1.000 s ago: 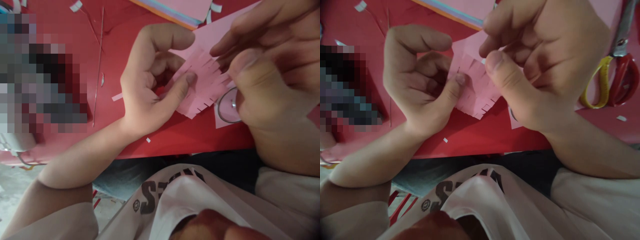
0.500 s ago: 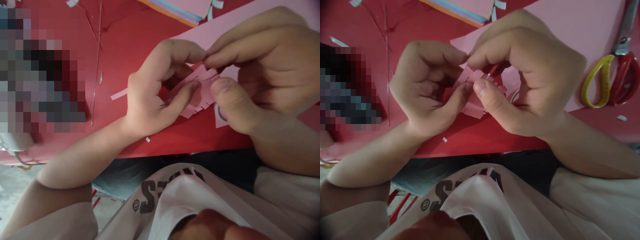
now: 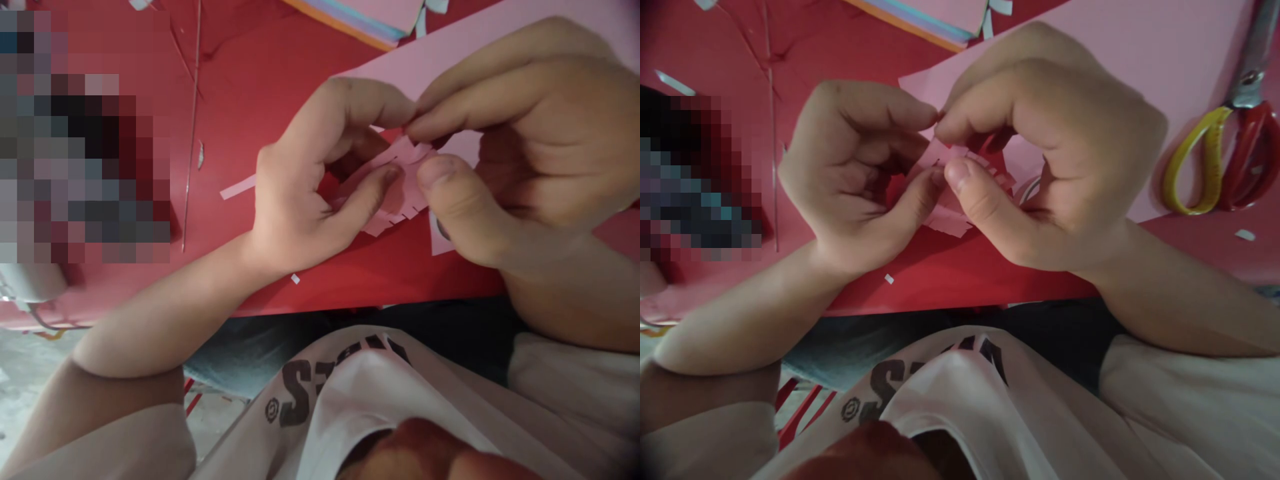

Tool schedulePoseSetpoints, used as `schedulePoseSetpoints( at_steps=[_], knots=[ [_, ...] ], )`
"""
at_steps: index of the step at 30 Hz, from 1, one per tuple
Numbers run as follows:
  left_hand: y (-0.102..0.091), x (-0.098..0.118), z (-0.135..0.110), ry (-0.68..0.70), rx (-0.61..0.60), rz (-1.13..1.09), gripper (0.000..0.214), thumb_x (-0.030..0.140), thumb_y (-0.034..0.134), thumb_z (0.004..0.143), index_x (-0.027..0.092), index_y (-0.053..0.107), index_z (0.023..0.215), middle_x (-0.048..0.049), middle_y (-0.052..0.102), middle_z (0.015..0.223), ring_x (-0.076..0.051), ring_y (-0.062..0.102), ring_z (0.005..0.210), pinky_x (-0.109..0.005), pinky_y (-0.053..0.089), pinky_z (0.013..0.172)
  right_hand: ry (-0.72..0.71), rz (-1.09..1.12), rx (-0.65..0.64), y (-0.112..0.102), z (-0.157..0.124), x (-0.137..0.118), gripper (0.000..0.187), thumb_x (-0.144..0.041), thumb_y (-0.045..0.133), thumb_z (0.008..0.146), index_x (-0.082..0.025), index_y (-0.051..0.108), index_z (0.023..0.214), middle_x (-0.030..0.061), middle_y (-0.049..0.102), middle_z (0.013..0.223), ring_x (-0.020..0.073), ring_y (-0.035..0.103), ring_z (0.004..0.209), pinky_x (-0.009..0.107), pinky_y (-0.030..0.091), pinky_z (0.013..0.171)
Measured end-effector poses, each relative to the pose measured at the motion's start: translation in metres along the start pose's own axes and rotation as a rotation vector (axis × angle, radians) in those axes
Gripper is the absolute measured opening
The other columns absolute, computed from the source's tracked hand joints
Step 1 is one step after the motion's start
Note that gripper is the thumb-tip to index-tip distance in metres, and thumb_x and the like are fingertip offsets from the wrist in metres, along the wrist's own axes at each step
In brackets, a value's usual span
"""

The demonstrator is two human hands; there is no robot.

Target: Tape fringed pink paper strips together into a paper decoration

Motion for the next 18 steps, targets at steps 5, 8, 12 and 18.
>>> schedulePoseSetpoints(
  at_steps=[5,8,12,18],
  knots=[
    [0.007,-0.009,-0.001,-0.081,-0.069,0.008,0.018,0.019,0.067,0.103,0.026,0.065,0.119,-0.0016,0.070,0.122,-0.012,0.072,0.094,-0.025,0.062,0.077,0.083,-0.044,0.126,0.001,-0.009,-0.021,0.018,-0.040,0.062,0.087,-0.031,0.076,0.093,0.0048,0.079,0.099,0.0211,0.071,0.096,0.037,0.056,0.097],
    [0.005,-0.006,-0.001,-0.081,-0.033,-0.012,0.016,0.027,0.068,0.103,0.029,0.066,0.119,-0.0014,0.070,0.120,-0.013,0.072,0.090,-0.026,0.061,0.073,0.094,-0.071,0.107,0.002,-0.007,-0.018,0.018,-0.039,0.061,0.086,-0.031,0.076,0.092,0.0045,0.079,0.101,0.0200,0.072,0.099,0.036,0.056,0.102],
    [0.005,-0.003,-0.001,-0.138,-0.083,0.013,0.020,0.019,0.066,0.102,0.026,0.067,0.121,-0.0036,0.070,0.125,-0.018,0.074,0.099,-0.032,0.061,0.080,0.072,-0.132,0.104,0.001,-0.003,-0.016,0.023,-0.047,0.056,0.085,-0.033,0.074,0.085,0.0054,0.078,0.094,0.0208,0.072,0.098,0.038,0.057,0.100],
    [0.004,-0.003,0.000,-0.072,-0.069,-0.001,0.019,0.016,0.068,0.101,0.024,0.067,0.119,-0.0042,0.072,0.122,-0.016,0.073,0.098,-0.029,0.064,0.082,0.133,-0.198,0.036,0.004,-0.005,-0.011,0.033,-0.054,0.051,0.085,-0.034,0.076,0.089,0.0055,0.078,0.096,0.0186,0.071,0.102,0.033,0.054,0.100]
  ],
)
Point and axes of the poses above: each hand's wrist, its own z-axis towards the middle knuckle, its own y-axis out of the palm, x = y × z, the point moved 8 cm from there along z, towards the middle knuckle
